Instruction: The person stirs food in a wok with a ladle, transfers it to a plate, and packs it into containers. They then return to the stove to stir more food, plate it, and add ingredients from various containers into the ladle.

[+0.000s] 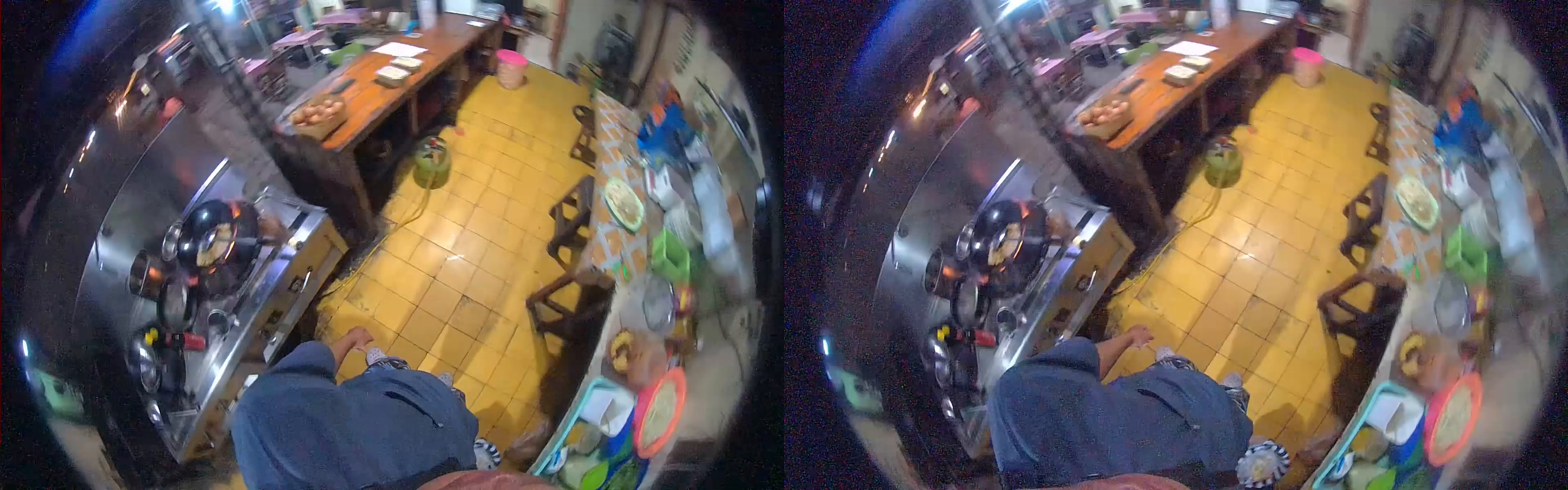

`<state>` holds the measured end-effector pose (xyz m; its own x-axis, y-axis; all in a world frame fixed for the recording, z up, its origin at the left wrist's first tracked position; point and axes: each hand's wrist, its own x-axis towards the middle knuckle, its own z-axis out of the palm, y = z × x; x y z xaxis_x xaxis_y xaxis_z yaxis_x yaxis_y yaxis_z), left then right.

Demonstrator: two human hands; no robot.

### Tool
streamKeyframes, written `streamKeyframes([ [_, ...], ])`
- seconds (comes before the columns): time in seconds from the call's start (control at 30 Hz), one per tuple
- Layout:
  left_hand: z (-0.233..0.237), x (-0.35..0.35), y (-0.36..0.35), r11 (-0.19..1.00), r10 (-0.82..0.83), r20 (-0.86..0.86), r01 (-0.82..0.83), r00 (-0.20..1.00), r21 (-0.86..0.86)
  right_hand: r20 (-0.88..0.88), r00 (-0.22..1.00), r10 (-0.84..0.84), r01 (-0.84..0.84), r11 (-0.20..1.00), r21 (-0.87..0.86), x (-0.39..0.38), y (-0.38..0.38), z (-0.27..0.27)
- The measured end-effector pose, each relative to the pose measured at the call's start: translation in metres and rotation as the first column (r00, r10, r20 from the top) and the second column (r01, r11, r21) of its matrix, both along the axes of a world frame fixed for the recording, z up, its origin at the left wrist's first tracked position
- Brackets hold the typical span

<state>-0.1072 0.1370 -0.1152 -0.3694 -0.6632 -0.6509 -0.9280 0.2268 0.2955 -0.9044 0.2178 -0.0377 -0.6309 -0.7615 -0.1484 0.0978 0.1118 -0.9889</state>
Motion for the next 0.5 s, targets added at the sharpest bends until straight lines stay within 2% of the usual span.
streamKeyframes([
  [0.03,0.002,0.005,0.004,0.967,0.17,0.038,-0.174,0.985,0.185,-0.017,0.998,0.055,-0.055,0.998,-0.012,0.006,-0.033,0.003],
  [0.07,0.005,0.006,0.009,0.956,0.228,0.034,-0.231,0.973,0.179,-0.032,0.993,0.112,-0.113,0.993,-0.021,0.012,-0.065,0.003],
  [0.13,0.01,0.008,0.017,0.993,-0.007,0.053,0.0,0.999,0.119,-0.062,0.976,0.211,-0.213,0.976,-0.034,0.034,-0.119,0.004],
  [0.17,-0.006,0.015,0.029,0.993,0.033,0.05,-0.039,0.998,0.115,-0.078,0.966,0.247,-0.251,0.967,-0.041,0.047,-0.138,0.008],
  [0.2,-0.035,0.021,0.04,0.994,-0.04,-0.022,0.037,0.999,-0.1,-0.093,0.957,0.273,-0.279,0.959,-0.049,0.061,-0.152,0.013],
  [0.23,-0.051,0.025,0.046,0.942,-0.133,-0.071,0.104,0.989,-0.318,-0.112,0.95,0.292,-0.299,0.952,-0.057,0.074,-0.163,0.02],
  [0.27,-0.035,0.023,0.046,0.941,-0.116,-0.075,0.085,0.99,-0.328,-0.132,0.943,0.304,-0.315,0.947,-0.068,0.082,-0.172,0.02],
  [0.3,-0.02,0.015,0.048,0.907,0.403,-0.218,-0.42,0.889,-0.033,-0.152,0.937,0.314,-0.328,0.941,-0.08,0.09,-0.18,0.02],
  [0.33,-0.009,0.012,0.048,0.57,0.822,-0.193,-0.765,0.536,0.3,-0.175,0.93,0.324,-0.343,0.935,-0.092,0.098,-0.19,0.023],
  [0.47,0.0,0.031,0.064,0.49,0.856,-0.332,-0.827,0.397,0.275,-0.248,0.892,0.377,-0.417,0.899,-0.135,0.143,-0.22,0.023],
  [0.5,0.011,0.036,0.069,0.389,0.904,-0.316,-0.857,0.286,0.338,-0.265,0.88,0.394,-0.44,0.886,-0.145,0.159,-0.226,0.024],
])
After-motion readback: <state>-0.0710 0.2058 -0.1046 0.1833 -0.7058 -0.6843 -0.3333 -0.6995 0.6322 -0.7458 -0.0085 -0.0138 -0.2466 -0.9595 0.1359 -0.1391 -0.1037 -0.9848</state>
